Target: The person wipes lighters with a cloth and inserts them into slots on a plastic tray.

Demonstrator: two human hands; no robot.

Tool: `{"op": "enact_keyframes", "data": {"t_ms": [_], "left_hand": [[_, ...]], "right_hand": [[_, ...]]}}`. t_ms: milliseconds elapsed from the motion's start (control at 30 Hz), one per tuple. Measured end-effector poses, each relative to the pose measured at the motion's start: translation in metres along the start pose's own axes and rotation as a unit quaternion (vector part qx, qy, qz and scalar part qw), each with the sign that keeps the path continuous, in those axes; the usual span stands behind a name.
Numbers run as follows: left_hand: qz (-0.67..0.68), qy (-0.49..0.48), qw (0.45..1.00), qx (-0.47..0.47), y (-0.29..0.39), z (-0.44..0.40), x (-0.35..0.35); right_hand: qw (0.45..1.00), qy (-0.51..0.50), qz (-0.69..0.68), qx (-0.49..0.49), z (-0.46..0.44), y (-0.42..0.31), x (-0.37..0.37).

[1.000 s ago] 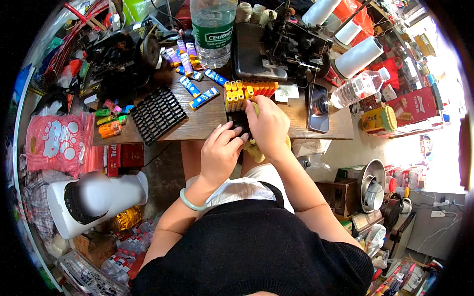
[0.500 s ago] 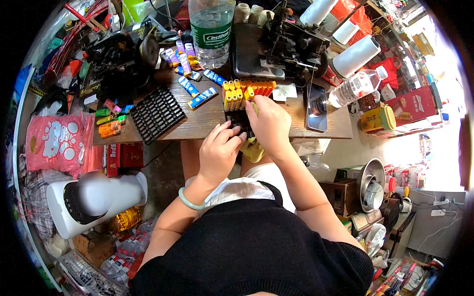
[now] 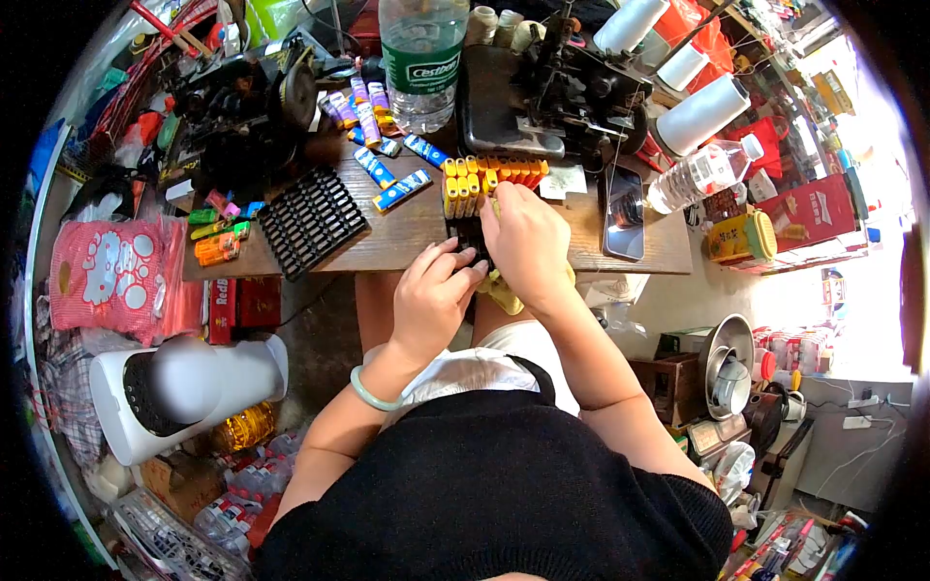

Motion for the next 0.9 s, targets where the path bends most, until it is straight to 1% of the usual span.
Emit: {"op": "enact_keyframes", "data": {"t_ms": [267,333,367,433,467,500,600,633,700,733,767,833,900], "left_hand": [[-0.009,-0.004,1.000,0.003,-0.001,0.001,0.004],[-0.021,-0.005,1.000,0.009,-0.001,0.000,0.002],[-0.021,-0.004,1.000,0.014,0.000,0.000,0.001],[-0.022,-0.003,1.000,0.016,0.002,0.001,-0.002],[-0.015,-0.010,1.000,0.010,0.004,0.002,-0.002],[-0.007,-0.016,1.000,0.005,0.004,0.003,-0.002],[-0.018,-0.031,0.999,0.014,0.011,0.006,-0.003],[-0.020,-0.032,0.999,0.015,0.009,0.004,-0.006],[0.028,-0.058,0.997,0.031,0.005,-0.001,-0.011],[0.073,-0.055,0.996,0.003,-0.005,-0.004,-0.018],[0.095,0.007,0.994,-0.046,-0.017,-0.009,-0.033],[0.045,0.015,0.993,-0.106,-0.045,-0.030,-0.059],[-0.066,-0.003,0.993,-0.101,-0.072,-0.052,-0.073]], "right_hand": [[0.999,-0.034,0.003,-0.011,0.001,0.006,0.003],[0.998,-0.037,-0.052,-0.018,0.004,0.008,-0.006],[0.998,-0.038,-0.054,-0.020,0.006,0.008,-0.007],[0.992,0.014,-0.125,-0.007,0.009,0.011,-0.018],[0.990,0.036,-0.137,-0.008,0.011,0.010,-0.022],[0.990,0.037,-0.137,-0.007,0.013,0.011,-0.023],[0.997,-0.024,-0.070,-0.025,0.018,0.008,-0.020],[0.997,-0.023,-0.072,-0.025,0.019,0.008,-0.022],[0.990,0.008,-0.142,-0.007,0.020,0.011,-0.032],[0.989,-0.003,-0.144,0.016,0.021,0.013,-0.037],[0.989,-0.001,-0.147,0.013,0.024,0.015,-0.040],[0.981,-0.005,-0.185,0.056,0.027,0.026,-0.042],[0.976,-0.004,-0.209,0.062,0.028,0.027,-0.043]]}}
Point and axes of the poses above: each hand's wrist, its own z-axis away from the middle knuckle, its own x-axis out of the palm, y = z × x, the point moved 8 cm from there along -z, towards the middle knuckle, and after that the axes turned 14 degrees about x, right-handed, at the moved point
